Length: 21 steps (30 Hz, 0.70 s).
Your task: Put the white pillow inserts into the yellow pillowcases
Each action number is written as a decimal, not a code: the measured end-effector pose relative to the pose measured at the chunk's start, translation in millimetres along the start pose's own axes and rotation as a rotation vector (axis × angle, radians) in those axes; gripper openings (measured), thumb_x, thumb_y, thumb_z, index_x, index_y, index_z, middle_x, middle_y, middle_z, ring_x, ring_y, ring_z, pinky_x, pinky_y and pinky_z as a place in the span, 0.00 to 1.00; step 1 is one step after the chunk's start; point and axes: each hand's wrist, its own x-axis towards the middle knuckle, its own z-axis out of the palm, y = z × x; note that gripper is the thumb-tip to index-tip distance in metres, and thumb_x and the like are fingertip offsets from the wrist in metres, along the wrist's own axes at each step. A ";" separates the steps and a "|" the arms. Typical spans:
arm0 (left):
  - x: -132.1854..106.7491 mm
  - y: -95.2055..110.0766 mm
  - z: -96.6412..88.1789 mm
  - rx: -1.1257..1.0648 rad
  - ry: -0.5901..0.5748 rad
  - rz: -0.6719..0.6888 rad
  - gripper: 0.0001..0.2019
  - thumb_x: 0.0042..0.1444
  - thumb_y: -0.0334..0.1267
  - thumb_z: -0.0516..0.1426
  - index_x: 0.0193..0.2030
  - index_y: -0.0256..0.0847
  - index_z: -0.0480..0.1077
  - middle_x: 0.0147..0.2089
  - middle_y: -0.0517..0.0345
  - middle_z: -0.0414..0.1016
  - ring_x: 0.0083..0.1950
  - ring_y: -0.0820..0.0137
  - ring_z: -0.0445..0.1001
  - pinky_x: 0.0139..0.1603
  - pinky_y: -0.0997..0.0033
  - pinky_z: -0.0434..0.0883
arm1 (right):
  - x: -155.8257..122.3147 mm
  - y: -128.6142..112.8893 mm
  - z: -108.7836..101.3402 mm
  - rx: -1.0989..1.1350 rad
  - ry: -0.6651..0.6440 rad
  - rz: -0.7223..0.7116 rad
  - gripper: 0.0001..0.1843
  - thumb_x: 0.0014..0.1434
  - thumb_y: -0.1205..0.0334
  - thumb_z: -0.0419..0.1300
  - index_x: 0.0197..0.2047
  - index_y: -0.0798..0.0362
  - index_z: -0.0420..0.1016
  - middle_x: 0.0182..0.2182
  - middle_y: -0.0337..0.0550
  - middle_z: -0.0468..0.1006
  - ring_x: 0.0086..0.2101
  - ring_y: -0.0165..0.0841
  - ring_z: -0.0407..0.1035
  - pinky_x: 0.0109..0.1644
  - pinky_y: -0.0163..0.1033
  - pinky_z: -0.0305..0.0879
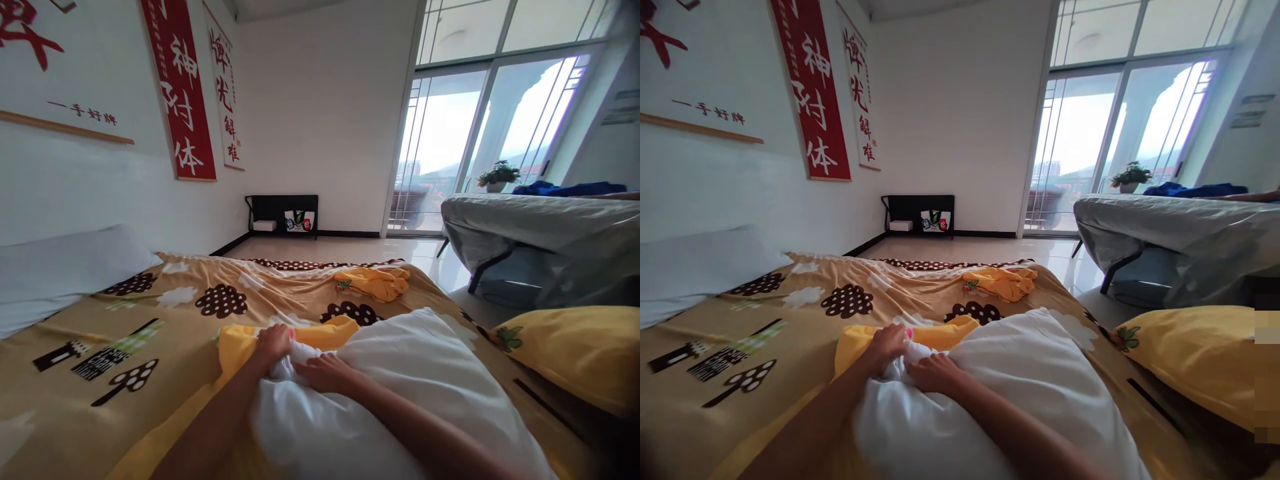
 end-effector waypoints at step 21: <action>-5.8 8.6 -41.6 -0.151 0.506 0.322 0.09 0.61 0.36 0.49 0.34 0.40 0.69 0.37 0.53 0.71 0.42 0.65 0.69 0.46 0.65 0.62 | -10.2 -16.1 -9.6 -0.074 0.063 -0.088 0.13 0.66 0.60 0.49 0.50 0.45 0.71 0.34 0.42 0.81 0.32 0.40 0.77 0.29 0.37 0.68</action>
